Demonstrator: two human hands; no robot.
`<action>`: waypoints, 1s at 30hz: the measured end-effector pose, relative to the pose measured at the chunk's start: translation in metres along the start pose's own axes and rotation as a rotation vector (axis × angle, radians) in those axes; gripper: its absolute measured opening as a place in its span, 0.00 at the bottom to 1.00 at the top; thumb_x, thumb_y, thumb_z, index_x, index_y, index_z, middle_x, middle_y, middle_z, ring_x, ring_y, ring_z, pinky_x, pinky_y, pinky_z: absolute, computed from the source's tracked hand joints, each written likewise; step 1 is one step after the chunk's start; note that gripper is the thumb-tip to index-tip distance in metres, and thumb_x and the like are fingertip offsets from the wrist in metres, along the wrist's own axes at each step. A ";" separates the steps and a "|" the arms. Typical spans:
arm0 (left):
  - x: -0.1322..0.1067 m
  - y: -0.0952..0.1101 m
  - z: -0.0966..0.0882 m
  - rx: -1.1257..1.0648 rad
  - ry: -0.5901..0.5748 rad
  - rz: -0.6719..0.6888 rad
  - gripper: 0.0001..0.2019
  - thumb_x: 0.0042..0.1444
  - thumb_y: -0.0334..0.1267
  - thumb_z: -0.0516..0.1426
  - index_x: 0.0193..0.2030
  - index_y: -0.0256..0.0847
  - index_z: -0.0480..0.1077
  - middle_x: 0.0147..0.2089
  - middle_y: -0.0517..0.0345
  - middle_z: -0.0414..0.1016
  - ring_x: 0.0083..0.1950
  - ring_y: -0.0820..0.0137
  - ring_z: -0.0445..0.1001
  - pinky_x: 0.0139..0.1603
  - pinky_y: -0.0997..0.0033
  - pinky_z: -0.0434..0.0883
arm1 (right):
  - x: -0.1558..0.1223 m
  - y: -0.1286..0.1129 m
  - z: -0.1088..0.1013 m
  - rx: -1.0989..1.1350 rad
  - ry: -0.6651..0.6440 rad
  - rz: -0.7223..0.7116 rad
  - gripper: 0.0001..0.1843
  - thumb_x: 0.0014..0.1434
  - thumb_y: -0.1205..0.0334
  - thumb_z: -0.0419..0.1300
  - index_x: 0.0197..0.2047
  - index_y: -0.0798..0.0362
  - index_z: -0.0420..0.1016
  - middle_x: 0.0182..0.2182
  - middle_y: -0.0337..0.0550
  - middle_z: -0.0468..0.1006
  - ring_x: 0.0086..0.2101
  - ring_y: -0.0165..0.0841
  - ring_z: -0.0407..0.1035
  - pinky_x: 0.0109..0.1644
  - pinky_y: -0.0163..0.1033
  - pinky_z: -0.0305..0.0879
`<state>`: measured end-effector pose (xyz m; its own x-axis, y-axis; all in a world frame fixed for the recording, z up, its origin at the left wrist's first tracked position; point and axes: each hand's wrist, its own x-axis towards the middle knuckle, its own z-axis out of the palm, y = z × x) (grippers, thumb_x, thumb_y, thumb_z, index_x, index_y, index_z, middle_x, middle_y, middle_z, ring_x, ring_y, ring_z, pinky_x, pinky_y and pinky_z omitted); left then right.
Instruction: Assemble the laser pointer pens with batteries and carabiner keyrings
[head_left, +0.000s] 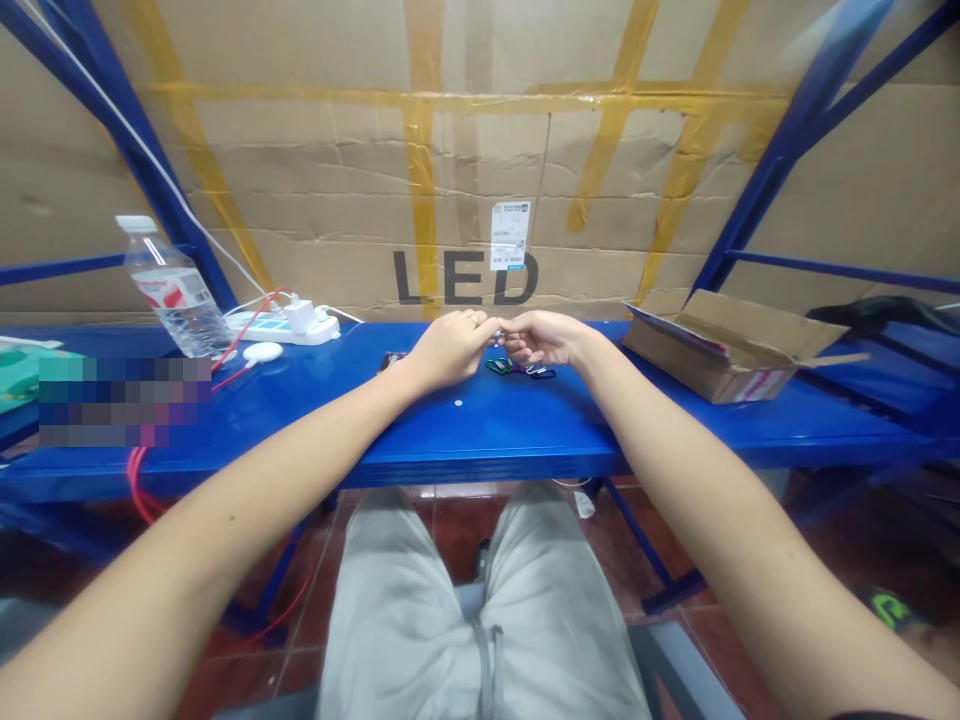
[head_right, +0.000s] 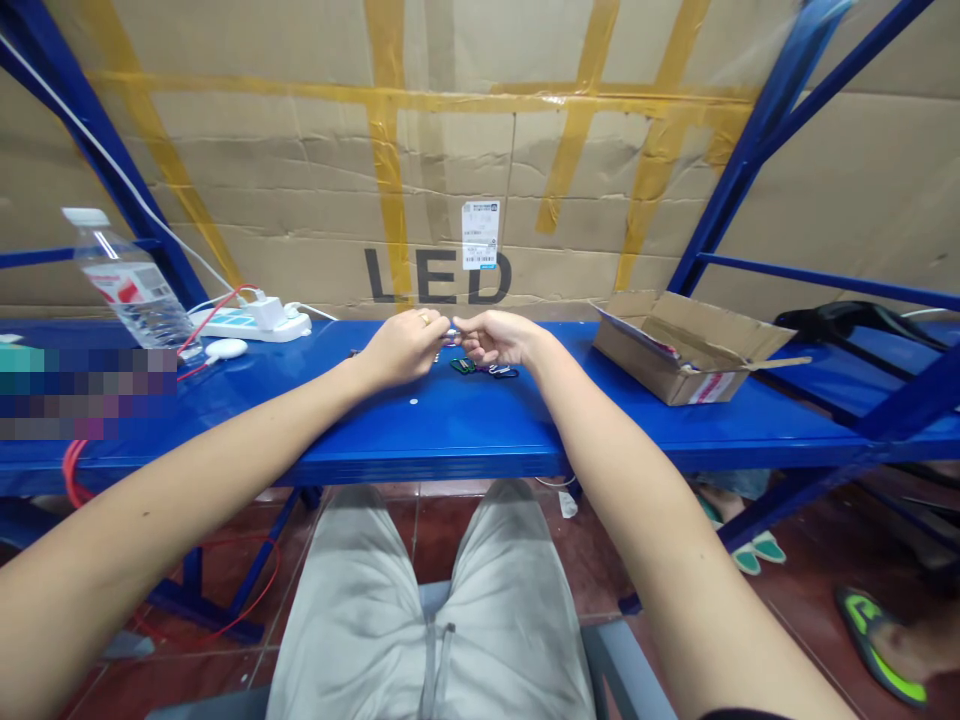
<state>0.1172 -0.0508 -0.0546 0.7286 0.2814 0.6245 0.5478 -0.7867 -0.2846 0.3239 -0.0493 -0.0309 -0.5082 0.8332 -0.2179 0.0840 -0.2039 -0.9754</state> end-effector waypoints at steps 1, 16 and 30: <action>0.000 0.001 0.000 -0.035 0.009 -0.052 0.09 0.64 0.31 0.49 0.44 0.37 0.70 0.39 0.46 0.74 0.41 0.60 0.72 0.41 0.62 0.66 | 0.001 0.001 0.000 -0.065 0.089 -0.023 0.12 0.65 0.58 0.56 0.31 0.54 0.63 0.18 0.34 0.58 0.17 0.24 0.51 0.14 0.27 0.46; -0.005 -0.022 0.003 -0.448 0.170 -0.490 0.04 0.61 0.38 0.57 0.37 0.41 0.69 0.33 0.57 0.74 0.35 0.67 0.70 0.40 0.68 0.64 | 0.012 0.017 0.037 -1.301 0.454 -0.155 0.04 0.49 0.69 0.67 0.26 0.53 0.76 0.27 0.48 0.79 0.27 0.35 0.68 0.30 0.37 0.57; 0.000 -0.021 0.000 -0.619 0.192 -0.617 0.08 0.58 0.41 0.57 0.37 0.38 0.73 0.36 0.55 0.77 0.39 0.67 0.71 0.43 0.68 0.66 | 0.008 0.011 0.033 -0.737 0.452 -0.354 0.08 0.58 0.69 0.58 0.27 0.53 0.66 0.20 0.43 0.76 0.20 0.29 0.66 0.21 0.33 0.58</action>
<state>0.1059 -0.0337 -0.0487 0.2661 0.6995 0.6632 0.4588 -0.6970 0.5511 0.2925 -0.0619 -0.0419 -0.2392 0.9370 0.2545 0.5890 0.3484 -0.7292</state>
